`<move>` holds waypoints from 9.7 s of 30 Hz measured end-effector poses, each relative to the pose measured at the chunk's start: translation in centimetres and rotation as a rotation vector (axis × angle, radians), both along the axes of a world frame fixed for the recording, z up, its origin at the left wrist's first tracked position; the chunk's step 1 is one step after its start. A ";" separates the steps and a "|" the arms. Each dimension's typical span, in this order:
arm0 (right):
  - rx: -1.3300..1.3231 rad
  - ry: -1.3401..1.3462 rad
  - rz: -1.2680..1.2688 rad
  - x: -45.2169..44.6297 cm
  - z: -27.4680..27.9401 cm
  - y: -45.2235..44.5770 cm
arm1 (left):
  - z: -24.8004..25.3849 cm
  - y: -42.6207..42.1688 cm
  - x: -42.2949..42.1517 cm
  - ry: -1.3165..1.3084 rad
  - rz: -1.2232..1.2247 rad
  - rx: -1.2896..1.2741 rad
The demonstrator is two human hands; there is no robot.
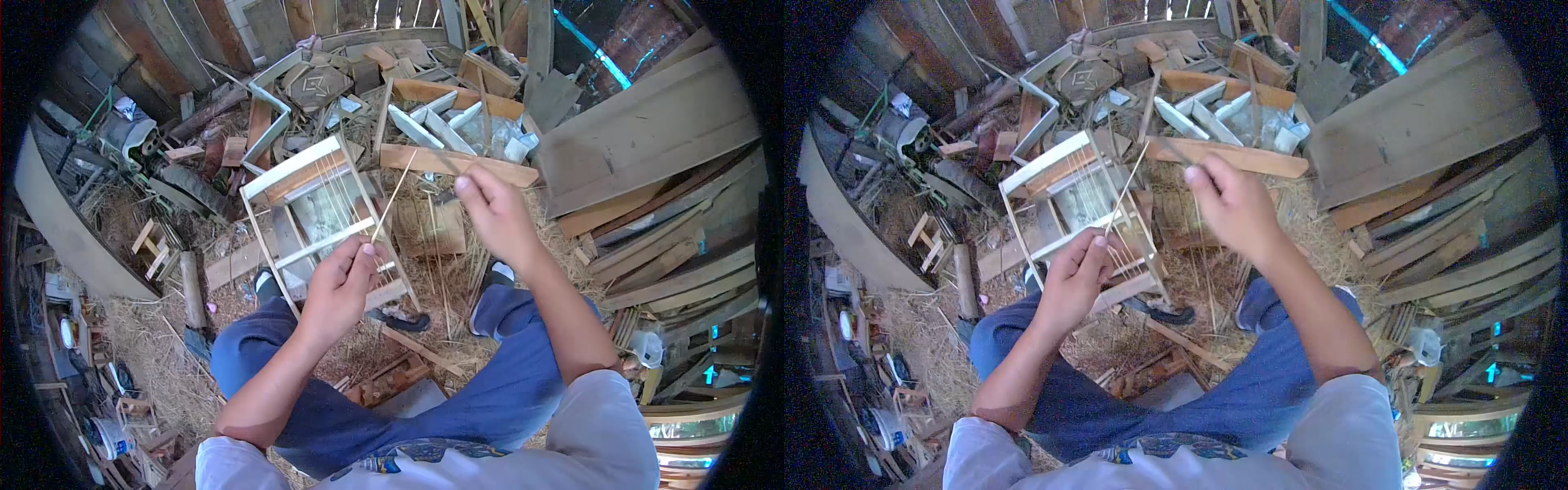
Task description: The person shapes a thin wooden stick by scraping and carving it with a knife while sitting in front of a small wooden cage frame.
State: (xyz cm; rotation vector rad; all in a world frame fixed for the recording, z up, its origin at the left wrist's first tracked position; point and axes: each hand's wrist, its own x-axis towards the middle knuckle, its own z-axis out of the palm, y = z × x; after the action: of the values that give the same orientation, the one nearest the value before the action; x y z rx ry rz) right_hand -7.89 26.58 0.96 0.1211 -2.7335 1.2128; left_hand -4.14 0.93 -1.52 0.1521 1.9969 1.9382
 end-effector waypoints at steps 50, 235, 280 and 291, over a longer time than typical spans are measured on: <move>-1.040 -0.150 0.218 6.4 4.1 -3.1 | 15.1 3.2 0.5 0.402 0.154 0.515; 0.141 0.286 0.267 3.8 -0.2 0.8 | 1.0 4.5 2.7 -0.004 0.015 0.255; -0.102 0.316 -0.279 4.4 -0.4 13.4 | 4.2 9.7 4.7 0.072 -0.177 0.168; 0.229 0.391 0.337 6.6 0.4 5.7 | 3.8 9.1 3.6 -0.065 -0.109 0.175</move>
State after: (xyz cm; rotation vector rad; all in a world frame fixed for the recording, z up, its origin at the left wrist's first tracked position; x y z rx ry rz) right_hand -1.33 32.31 1.36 0.7834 -2.5476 0.8205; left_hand -0.55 10.06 2.25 0.2340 1.7401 2.0188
